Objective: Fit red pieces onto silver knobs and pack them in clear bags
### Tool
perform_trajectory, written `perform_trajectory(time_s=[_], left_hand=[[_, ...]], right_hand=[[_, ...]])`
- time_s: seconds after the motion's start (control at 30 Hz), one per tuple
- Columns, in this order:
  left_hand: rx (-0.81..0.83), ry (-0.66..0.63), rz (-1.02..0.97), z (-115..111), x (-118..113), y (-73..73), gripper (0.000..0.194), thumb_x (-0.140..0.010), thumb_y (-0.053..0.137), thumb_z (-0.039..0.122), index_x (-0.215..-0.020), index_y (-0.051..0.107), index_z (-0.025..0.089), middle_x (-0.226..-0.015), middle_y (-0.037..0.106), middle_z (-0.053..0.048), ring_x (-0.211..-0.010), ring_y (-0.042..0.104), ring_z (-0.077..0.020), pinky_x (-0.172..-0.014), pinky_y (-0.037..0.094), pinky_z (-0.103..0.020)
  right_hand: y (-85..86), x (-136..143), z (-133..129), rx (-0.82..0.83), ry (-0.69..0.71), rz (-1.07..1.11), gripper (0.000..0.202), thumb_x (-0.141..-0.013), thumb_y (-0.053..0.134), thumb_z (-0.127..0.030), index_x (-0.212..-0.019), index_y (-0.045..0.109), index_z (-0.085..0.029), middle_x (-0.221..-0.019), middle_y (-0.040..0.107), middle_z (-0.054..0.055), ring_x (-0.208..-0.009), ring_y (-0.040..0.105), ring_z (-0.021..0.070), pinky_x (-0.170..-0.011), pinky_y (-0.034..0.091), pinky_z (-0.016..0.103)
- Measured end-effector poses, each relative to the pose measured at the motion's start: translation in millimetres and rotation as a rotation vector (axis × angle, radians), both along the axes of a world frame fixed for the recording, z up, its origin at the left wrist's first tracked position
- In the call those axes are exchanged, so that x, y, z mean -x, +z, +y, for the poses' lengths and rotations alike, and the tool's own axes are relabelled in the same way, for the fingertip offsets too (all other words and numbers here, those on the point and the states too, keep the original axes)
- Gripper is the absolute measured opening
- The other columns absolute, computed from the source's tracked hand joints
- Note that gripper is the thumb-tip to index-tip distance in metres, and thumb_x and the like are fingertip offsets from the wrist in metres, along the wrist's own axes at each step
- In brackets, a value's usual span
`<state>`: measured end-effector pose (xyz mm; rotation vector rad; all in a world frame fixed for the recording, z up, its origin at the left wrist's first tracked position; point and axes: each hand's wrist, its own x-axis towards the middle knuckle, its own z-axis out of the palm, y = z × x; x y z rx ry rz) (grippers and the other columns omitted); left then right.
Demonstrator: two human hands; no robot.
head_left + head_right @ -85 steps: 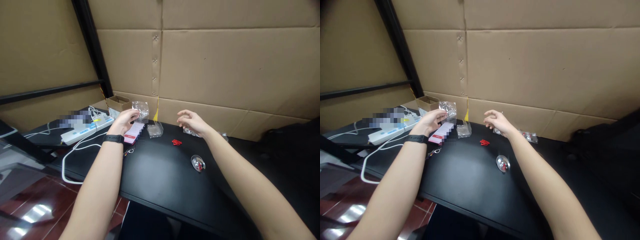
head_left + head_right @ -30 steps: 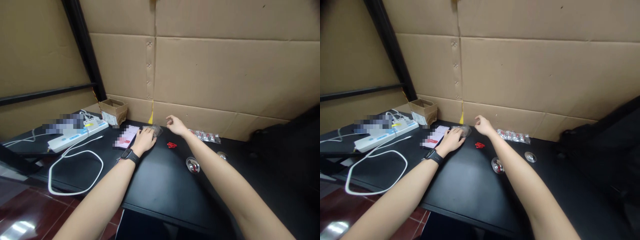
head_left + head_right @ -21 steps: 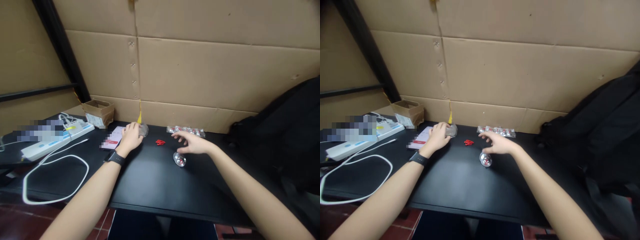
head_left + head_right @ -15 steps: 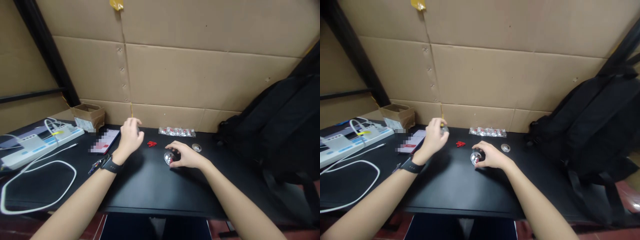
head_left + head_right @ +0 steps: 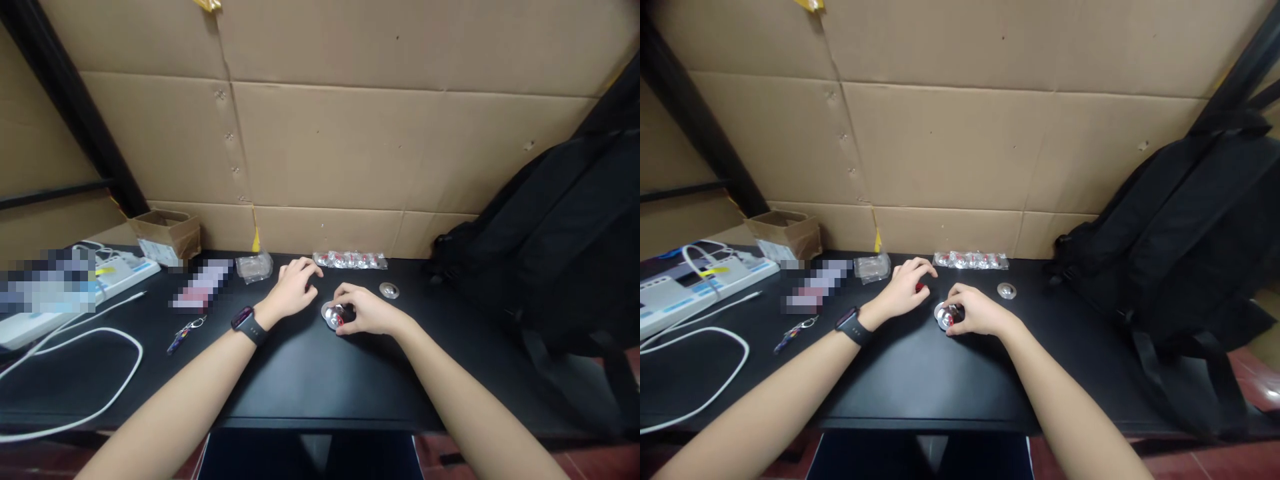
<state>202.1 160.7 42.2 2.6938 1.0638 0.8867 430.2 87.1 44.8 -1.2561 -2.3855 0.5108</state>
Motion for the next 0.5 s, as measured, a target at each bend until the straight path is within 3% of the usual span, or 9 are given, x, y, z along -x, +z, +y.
perform_trajectory(time_s=[0.2,0.4,0.5], left_hand=[[0.125,0.025,-0.149,1,5,5.9,0.022,-0.086,0.056,0.018,-0.104,0.066,0.026,-0.118,0.064,-0.004,-0.115,0.056,-0.0244,-0.103,0.041,-0.043],[0.292,-0.252,-0.29,-16,-9,10.4,0.017,-0.093,0.061,0.033,-0.102,0.074,0.025,-0.113,0.069,-0.006,-0.109,0.062,-0.0217,-0.103,0.046,-0.037],[0.258,-0.232,-0.364,-23,-15,9.1,0.014,-0.092,0.063,0.032,-0.098,0.073,0.024,-0.112,0.07,-0.005,-0.108,0.063,-0.0214,-0.103,0.046,-0.038]], right_hand=[[11.0,3,-8,-0.13,-0.056,0.187,0.044,-0.069,0.081,-0.024,-0.112,0.074,-0.026,-0.107,0.065,0.005,-0.089,0.064,0.0201,-0.08,0.054,0.033],[11.2,4,-6,-0.155,-0.147,0.592,0.049,-0.075,0.08,-0.032,-0.123,0.068,-0.026,-0.12,0.066,0.009,-0.1,0.068,0.0236,-0.082,0.06,0.038],[3.4,10,-4,-0.116,-0.122,0.678,0.051,-0.075,0.081,-0.032,-0.123,0.068,-0.024,-0.123,0.065,0.01,-0.105,0.068,0.024,-0.085,0.06,0.037]])
